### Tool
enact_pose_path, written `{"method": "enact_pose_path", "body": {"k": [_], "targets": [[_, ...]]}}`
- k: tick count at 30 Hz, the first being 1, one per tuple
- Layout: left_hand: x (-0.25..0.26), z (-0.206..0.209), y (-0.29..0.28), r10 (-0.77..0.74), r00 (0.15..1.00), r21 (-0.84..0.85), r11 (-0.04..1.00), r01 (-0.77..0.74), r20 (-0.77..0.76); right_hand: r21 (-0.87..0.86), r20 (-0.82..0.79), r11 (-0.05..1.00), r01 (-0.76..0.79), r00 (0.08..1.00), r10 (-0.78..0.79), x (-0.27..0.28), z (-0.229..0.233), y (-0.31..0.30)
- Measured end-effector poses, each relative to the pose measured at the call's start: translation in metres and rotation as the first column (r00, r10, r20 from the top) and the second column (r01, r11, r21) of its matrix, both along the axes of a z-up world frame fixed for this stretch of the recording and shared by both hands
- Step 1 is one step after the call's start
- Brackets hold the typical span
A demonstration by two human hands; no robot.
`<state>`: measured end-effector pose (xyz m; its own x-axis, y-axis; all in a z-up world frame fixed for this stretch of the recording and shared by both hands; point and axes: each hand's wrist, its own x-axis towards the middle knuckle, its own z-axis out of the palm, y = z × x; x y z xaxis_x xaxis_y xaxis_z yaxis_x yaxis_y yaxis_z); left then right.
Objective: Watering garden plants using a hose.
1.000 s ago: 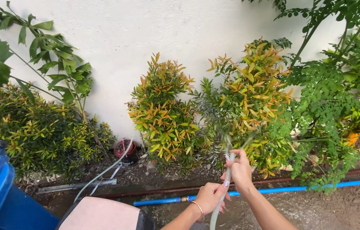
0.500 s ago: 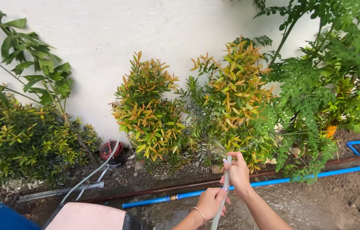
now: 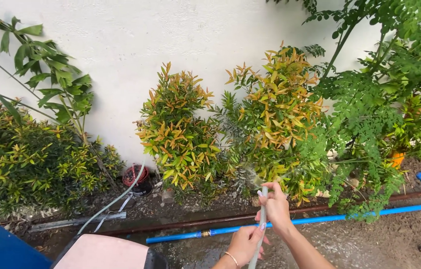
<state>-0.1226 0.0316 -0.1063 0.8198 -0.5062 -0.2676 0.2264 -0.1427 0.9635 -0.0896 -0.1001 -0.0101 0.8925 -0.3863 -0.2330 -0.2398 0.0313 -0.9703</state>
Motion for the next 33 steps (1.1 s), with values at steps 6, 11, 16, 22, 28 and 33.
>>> {"method": "enact_pose_path", "body": {"k": [6,11,16,22,28,33], "targets": [[-0.002,-0.024,0.01,0.076,0.996,-0.044,0.996,-0.078,-0.041,0.06,-0.021,0.993,-0.105,0.994,0.107,0.004,0.0,0.017],[-0.005,-0.03,0.022,0.158,0.985,-0.041,0.986,-0.16,-0.064,0.064,-0.022,0.978,-0.199,0.979,0.201,0.007,0.007,0.037],[-0.009,-0.035,0.039,0.247,0.962,-0.016,0.968,-0.25,-0.114,0.044,-0.028,0.958,-0.284,0.958,0.285,0.01,0.006,0.061],[-0.009,-0.056,0.058,0.3,0.947,-0.008,0.953,-0.303,-0.11,0.048,0.003,0.938,-0.344,0.939,0.344,0.015,-0.004,0.084],[-0.009,-0.088,0.067,0.309,0.946,-0.059,0.947,-0.315,-0.102,0.043,-0.038,0.941,-0.337,0.94,0.339,0.014,-0.019,0.099],[-0.013,-0.099,0.072,0.287,0.952,-0.052,0.954,-0.294,-0.109,-0.029,-0.055,0.944,-0.33,0.943,0.328,0.007,-0.017,0.107]]}}
